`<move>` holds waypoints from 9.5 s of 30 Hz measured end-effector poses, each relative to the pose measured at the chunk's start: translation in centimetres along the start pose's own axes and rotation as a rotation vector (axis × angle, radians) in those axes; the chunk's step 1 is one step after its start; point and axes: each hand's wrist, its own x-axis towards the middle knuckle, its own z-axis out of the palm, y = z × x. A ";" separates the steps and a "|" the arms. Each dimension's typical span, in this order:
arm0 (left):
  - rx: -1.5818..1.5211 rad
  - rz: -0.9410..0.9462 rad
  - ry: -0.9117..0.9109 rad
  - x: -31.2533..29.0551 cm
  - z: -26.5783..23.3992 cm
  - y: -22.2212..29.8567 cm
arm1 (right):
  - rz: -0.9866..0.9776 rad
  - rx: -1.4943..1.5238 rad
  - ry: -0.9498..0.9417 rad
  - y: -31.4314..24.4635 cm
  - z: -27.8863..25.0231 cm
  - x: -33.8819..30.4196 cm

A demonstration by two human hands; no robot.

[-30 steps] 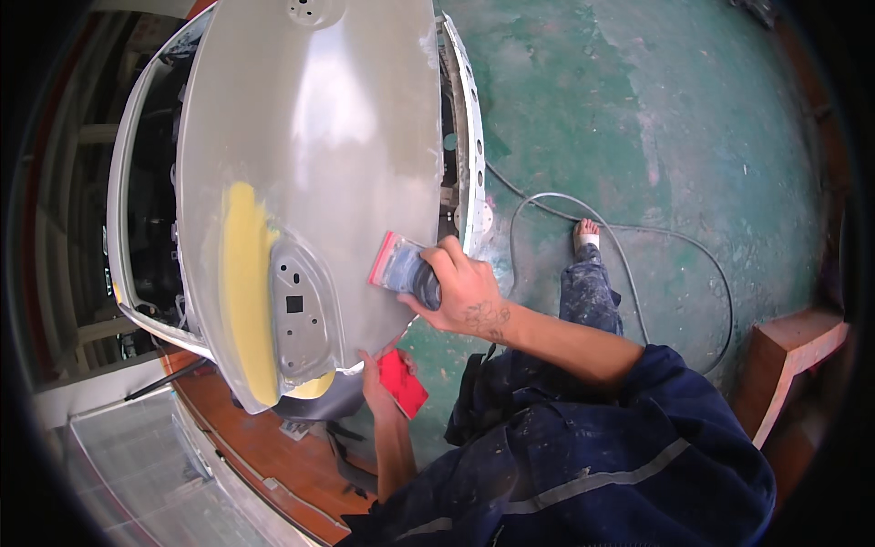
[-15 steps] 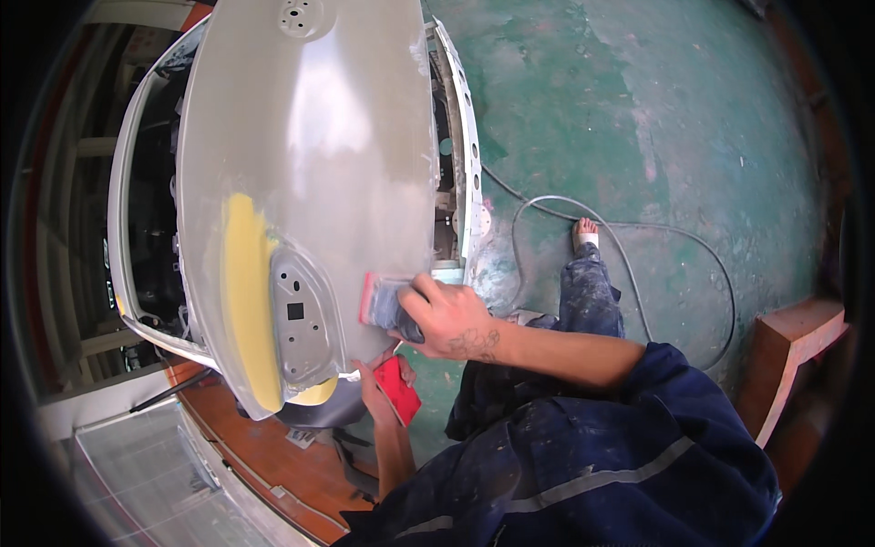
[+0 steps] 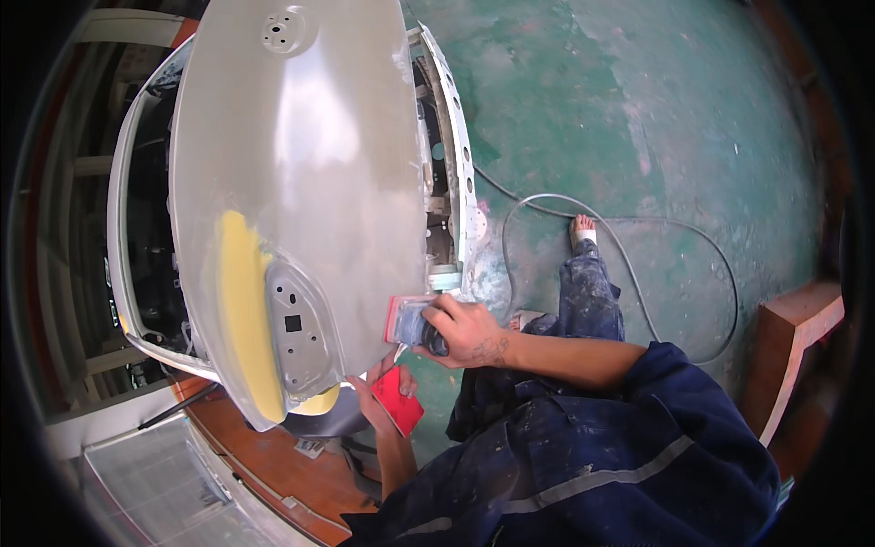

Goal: The person picks up a sanding block and an orbital sander, then sands a detached car hood with the orbital sander. The person moves around the hood, sanding different areas to smooth the surface.

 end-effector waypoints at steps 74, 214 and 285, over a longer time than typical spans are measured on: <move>-0.009 0.077 0.166 0.1 3.3 -0.4 | 0.653 0.143 0.515 5.5 -2.6 9.9; 0.108 0.173 1.184 5.2 10.5 -3.1 | 0.551 0.125 0.286 12.2 -8.3 20.6; 0.129 0.201 1.162 5.5 10.8 -3.0 | 0.254 0.036 0.139 13.6 -9.0 17.8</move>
